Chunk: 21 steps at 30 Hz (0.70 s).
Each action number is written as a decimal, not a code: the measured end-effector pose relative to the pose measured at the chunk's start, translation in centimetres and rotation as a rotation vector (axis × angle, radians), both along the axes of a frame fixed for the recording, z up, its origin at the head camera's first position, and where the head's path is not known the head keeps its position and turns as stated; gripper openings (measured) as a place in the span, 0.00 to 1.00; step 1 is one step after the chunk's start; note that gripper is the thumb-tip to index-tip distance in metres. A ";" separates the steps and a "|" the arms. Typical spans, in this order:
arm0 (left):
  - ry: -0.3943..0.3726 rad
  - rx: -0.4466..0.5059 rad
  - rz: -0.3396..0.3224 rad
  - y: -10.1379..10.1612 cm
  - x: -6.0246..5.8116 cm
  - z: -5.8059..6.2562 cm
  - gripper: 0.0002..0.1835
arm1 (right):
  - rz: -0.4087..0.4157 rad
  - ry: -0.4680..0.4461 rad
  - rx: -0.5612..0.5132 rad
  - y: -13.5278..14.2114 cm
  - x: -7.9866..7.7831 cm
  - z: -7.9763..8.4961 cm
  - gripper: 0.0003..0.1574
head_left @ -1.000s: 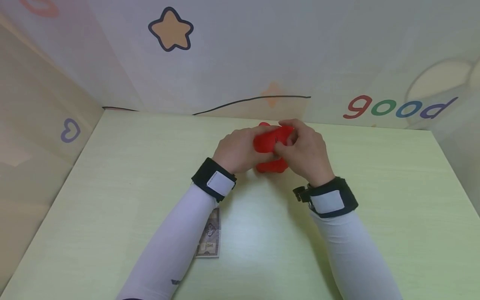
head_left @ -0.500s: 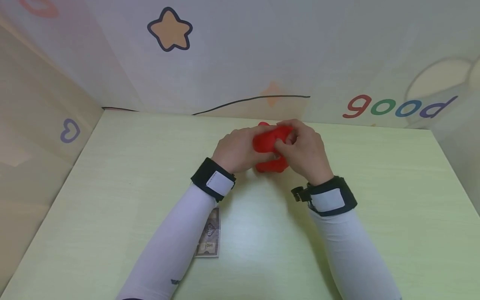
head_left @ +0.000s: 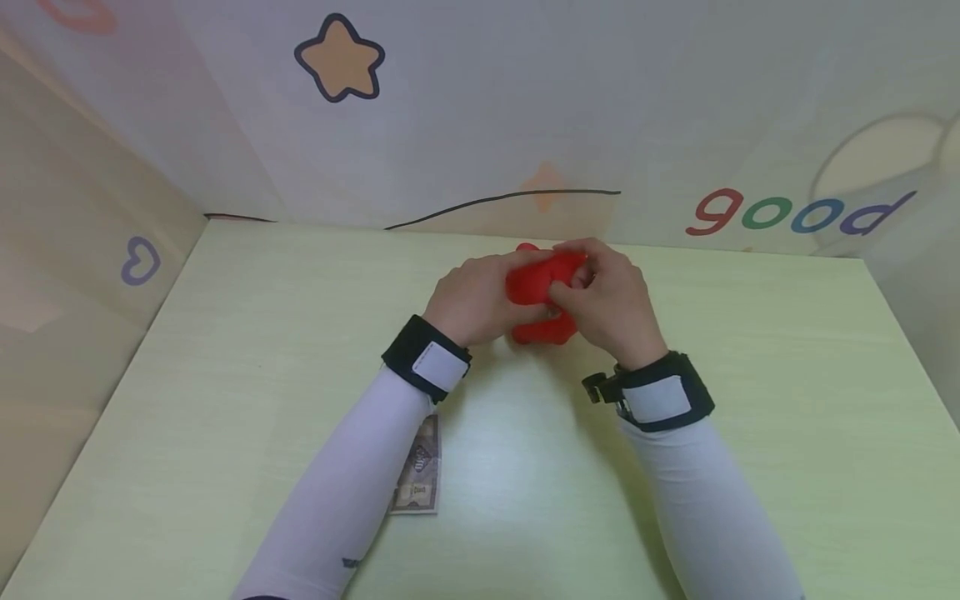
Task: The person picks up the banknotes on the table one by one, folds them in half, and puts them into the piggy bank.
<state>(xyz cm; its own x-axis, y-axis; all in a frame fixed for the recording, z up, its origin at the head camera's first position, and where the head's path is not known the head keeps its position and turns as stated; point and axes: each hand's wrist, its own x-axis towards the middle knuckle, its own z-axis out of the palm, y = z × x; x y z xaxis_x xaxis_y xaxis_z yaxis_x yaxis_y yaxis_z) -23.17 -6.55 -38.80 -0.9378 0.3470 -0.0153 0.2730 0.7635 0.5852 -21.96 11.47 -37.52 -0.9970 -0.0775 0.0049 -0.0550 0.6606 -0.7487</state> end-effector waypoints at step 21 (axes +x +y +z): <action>0.000 -0.001 -0.009 0.1 -0.1 -0.1 0.37 | 0.063 0.049 0.099 0.4 0.1 0.1 0.30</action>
